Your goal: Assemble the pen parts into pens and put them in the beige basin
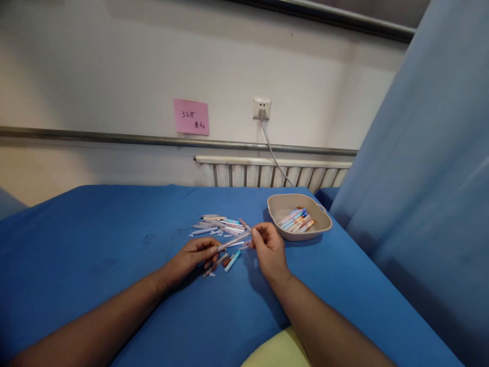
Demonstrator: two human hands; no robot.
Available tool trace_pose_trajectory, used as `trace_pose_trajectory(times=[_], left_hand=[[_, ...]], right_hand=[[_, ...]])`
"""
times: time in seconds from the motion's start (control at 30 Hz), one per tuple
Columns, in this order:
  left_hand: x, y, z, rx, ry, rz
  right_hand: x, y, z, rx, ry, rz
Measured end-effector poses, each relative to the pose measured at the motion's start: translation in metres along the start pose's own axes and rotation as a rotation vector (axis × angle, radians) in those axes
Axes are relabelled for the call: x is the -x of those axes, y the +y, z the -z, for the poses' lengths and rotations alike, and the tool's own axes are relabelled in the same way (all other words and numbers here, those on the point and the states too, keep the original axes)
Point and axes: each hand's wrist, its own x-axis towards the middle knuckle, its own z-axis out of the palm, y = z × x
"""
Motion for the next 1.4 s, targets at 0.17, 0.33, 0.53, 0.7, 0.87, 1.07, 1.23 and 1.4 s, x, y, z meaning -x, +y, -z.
trace_pose_trajectory(times=[0.17, 0.33, 0.53, 0.7, 0.87, 1.07, 1.23, 1.4], left_hand=[[0.001, 0.000, 0.000, 0.004, -0.012, 0.012], [0.000, -0.003, 0.000, 0.033, -0.026, 0.025], [-0.001, -0.004, 0.001, 0.014, -0.027, 0.020], [-0.001, -0.004, 0.001, 0.001, -0.028, 0.014], [-0.001, -0.006, 0.000, 0.022, -0.039, 0.030], [-0.002, -0.008, 0.001, 0.025, -0.033, 0.023], [-0.003, -0.011, 0.003, 0.028, 0.012, 0.011], [-0.003, -0.011, 0.003, 0.046, 0.023, 0.023]], right_hand=[[-0.001, 0.007, 0.000, -0.007, -0.041, -0.034], [-0.003, 0.005, 0.001, -0.021, -0.059, -0.061], [-0.004, 0.001, 0.001, -0.050, -0.004, -0.037], [-0.004, 0.000, 0.000, -0.041, 0.015, -0.043], [-0.004, 0.000, -0.001, -0.064, 0.058, -0.029], [-0.004, 0.000, -0.002, -0.095, 0.095, -0.019], [-0.003, -0.003, -0.001, -0.117, 0.094, -0.020], [-0.004, -0.003, 0.001, -0.131, 0.102, -0.040]])
